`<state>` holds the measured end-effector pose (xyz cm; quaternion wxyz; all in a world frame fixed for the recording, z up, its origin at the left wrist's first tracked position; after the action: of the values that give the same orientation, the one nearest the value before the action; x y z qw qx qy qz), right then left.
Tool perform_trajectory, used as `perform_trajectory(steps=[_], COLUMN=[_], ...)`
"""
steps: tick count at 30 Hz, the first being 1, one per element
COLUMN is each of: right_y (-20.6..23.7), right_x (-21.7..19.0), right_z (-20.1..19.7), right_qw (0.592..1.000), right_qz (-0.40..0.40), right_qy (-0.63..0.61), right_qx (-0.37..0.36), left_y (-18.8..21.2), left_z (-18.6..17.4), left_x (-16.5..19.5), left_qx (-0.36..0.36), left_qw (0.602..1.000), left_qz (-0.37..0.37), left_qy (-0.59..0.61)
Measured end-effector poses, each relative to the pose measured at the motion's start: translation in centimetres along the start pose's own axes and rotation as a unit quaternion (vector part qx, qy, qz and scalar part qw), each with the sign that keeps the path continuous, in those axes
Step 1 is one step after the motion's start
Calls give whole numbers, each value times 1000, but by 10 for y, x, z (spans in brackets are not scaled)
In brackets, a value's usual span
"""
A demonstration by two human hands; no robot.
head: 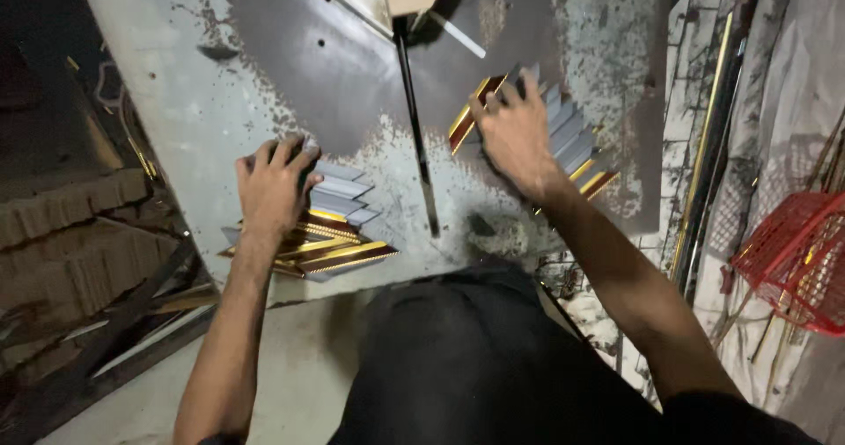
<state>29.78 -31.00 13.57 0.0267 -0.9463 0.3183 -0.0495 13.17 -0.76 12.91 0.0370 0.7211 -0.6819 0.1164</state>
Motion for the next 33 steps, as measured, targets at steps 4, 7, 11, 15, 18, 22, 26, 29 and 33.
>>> perform_trajectory(steps=[4, 7, 11, 15, 18, 22, 26, 29, 33], right_y=[43, 98, 121, 105, 92, 85, 103, 124, 123], right_x=[-28, -67, -117, -134, -125, -106, -108, -131, -144], right_z=[-44, -86, -102, -68, -47, -37, -29, -35, -36], right_qw=[991, 946, 934, 957, 969, 951, 918, 930, 972], right_qz=[65, 123, 44, -16, 53, 180, 273, 219, 158], right_qy=[-103, -276, -298, -235, -193, -128, -209, -230, -149], right_qx=[59, 116, 191, 170, 146, 214, 198, 186, 87], left_y=[43, 71, 72, 69, 76, 100, 121, 140, 148], left_z=[0, -22, -28, -4, -5, -10, -13, -15, -15], left_x=[25, 51, 93, 152, 145, 135, 141, 144, 143], left_qx=[-79, -65, -99, -131, 37, 129, 154, 167, 180], left_qw=[992, 996, 944, 837, 895, 981, 983, 977, 977], left_qz=[61, 67, -150, -186, -147, -31, -1, -37, -20], left_qy=[-75, 9, 278, 498, 420, 138, 103, 125, 110])
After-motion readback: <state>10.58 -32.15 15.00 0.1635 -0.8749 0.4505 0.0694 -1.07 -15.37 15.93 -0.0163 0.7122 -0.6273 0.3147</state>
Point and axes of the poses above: each hand's wrist, its own y-axis away from the middle knuckle, its own z-axis out of the palm, x = y × z, the point moved 5 cm from there along -y, towards the middle knuckle, and after that the axes turned 10 degrees about x, right-handed, at the moved point
